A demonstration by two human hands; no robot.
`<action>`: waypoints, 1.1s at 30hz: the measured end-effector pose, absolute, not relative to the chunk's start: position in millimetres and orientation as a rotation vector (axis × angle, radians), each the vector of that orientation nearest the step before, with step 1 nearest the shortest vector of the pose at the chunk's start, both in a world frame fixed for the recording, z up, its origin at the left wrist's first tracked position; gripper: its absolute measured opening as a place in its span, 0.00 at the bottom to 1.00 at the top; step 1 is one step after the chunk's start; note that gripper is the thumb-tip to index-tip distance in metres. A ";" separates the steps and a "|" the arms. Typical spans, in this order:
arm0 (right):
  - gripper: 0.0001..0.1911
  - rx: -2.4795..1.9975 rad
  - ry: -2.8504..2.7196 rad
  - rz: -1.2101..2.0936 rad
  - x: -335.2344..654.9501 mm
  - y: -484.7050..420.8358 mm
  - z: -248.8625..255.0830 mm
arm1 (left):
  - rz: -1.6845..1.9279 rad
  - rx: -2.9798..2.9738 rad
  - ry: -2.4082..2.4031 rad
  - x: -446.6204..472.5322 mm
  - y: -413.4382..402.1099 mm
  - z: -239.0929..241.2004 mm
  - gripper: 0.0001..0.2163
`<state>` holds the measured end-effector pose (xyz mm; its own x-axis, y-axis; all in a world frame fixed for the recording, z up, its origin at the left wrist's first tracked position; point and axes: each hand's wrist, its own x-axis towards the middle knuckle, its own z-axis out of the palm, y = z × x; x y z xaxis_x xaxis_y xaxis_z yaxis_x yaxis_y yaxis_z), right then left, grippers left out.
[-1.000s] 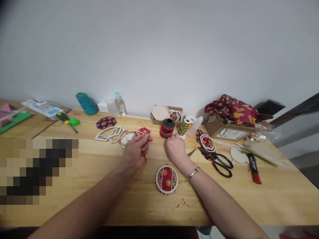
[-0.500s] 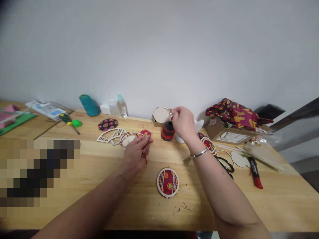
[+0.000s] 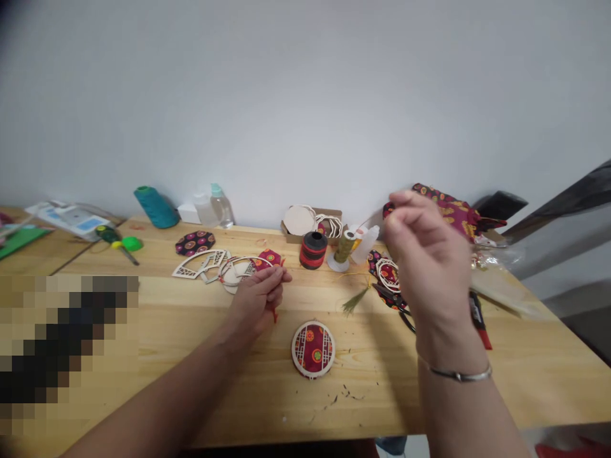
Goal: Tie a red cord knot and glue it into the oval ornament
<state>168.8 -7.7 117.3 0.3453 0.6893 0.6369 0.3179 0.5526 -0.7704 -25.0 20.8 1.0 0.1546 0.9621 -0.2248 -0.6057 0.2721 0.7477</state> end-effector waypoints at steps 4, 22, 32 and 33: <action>0.06 -1.096 -1.355 0.824 165.7 -13.6 69.2 | 1.029 0.580 0.746 -20.1 14.1 1.8 0.10; 0.04 -1.243 -1.742 0.551 150.3 -15.1 4.3 | 0.829 0.612 0.763 -18.3 12.5 -2.2 0.06; 0.28 -0.892 -1.691 1.222 148.0 -1.0 -1.0 | 0.689 0.754 0.673 -18.3 5.8 -2.5 0.06; 0.28 -0.917 -1.733 1.222 149.4 -1.9 -3.1 | 0.697 0.763 0.681 -17.8 5.4 -2.0 0.07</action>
